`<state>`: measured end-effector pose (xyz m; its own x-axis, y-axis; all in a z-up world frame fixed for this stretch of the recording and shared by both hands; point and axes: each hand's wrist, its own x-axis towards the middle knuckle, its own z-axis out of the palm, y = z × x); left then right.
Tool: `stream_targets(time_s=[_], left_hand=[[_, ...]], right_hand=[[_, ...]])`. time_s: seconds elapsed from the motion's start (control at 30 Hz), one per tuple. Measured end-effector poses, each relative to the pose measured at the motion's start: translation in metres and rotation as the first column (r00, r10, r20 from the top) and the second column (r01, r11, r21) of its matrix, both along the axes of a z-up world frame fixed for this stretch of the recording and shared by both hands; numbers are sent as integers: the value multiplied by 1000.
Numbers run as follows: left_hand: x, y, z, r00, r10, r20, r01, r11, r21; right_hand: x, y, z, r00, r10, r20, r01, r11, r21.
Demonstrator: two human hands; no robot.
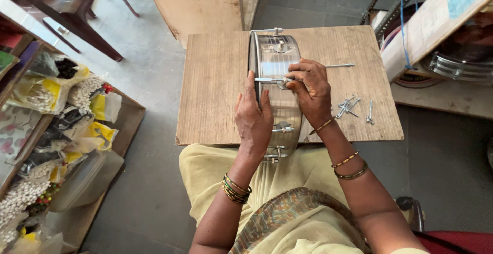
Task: The person attaches metal hardware and tension rods to the side of a snare drum shell by hand and using a small wrench.
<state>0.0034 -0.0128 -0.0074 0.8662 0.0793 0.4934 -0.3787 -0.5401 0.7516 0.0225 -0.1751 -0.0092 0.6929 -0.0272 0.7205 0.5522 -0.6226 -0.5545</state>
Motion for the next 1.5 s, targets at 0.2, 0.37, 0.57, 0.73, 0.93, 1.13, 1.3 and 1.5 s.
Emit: stream_targets(time_s=[0.2,0.37,0.57,0.73,0.93,1.13,1.3,1.5], left_hand=[[2,2,-4,990,-16,141,13,1000,21],[-9,11,7,997,-38,-67,37,999,-18],[-3,31,28,977,-85,-196,84,996,-9],[7,21,41,985,-174,2,173,979,105],[5,5,47,939,-173,-298,163,985,-58],[8,6,44,943,-156,-294,161,987,-6],[14,8,41,950,-181,-252,191,981,15],[22,9,41,950,-180,-255,196,980,36]], right_hand=[[-1,4,1,999,-25,23,24,999,30],[-16,12,-1,999,-39,11,38,997,73],[-35,12,-9,999,-52,-1,52,995,83],[-49,20,-15,999,-24,-35,29,989,148],[-73,19,-16,998,-26,-57,30,998,61],[-83,4,-61,998,-56,1,55,986,156],[-88,-59,-155,895,-225,-385,281,955,95],[-73,-149,-280,649,-377,-661,550,833,65]])
